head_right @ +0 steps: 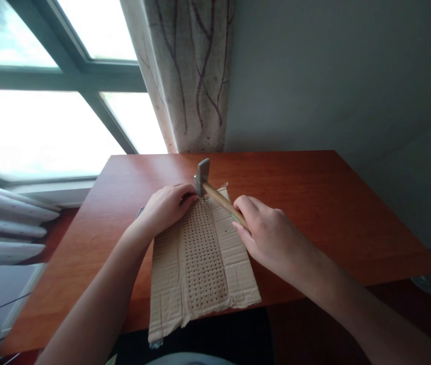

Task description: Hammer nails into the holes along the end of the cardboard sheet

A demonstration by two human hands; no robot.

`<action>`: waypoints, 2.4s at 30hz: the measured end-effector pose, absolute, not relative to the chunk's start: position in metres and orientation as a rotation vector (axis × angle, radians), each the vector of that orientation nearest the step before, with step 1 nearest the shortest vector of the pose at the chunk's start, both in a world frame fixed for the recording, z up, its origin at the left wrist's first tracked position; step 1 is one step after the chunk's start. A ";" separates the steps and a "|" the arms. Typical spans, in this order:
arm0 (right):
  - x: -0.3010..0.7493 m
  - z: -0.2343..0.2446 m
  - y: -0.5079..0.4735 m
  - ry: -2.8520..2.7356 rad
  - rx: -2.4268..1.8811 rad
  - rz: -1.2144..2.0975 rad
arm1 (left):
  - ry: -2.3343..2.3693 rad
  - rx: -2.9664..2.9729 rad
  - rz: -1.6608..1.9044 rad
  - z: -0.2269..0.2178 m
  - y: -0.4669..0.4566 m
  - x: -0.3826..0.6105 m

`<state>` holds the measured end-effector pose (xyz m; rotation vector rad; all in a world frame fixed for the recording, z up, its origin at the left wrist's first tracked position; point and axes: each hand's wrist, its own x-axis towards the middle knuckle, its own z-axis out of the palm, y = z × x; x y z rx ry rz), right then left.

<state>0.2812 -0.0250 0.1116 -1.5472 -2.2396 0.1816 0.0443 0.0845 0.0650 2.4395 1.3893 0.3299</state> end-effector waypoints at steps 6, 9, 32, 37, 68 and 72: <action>0.284 0.113 -0.029 -2.228 -1.537 0.115 | 1.403 2.434 0.319 0.066 0.084 0.044; 0.284 0.113 -0.030 -2.217 -1.549 0.109 | 1.395 2.439 0.317 0.065 0.084 0.044; 0.290 0.108 -0.026 -1.514 -1.548 0.213 | 1.330 2.501 0.365 0.066 0.083 0.042; 0.292 0.103 -0.002 -1.263 -1.405 0.341 | 1.344 2.526 0.356 0.070 0.081 0.041; 0.295 0.030 0.066 -1.099 -1.192 -0.054 | 1.429 2.434 0.464 0.071 0.092 0.029; 0.295 0.028 0.065 -1.100 -1.219 -0.026 | 1.444 2.407 0.462 0.071 0.092 0.028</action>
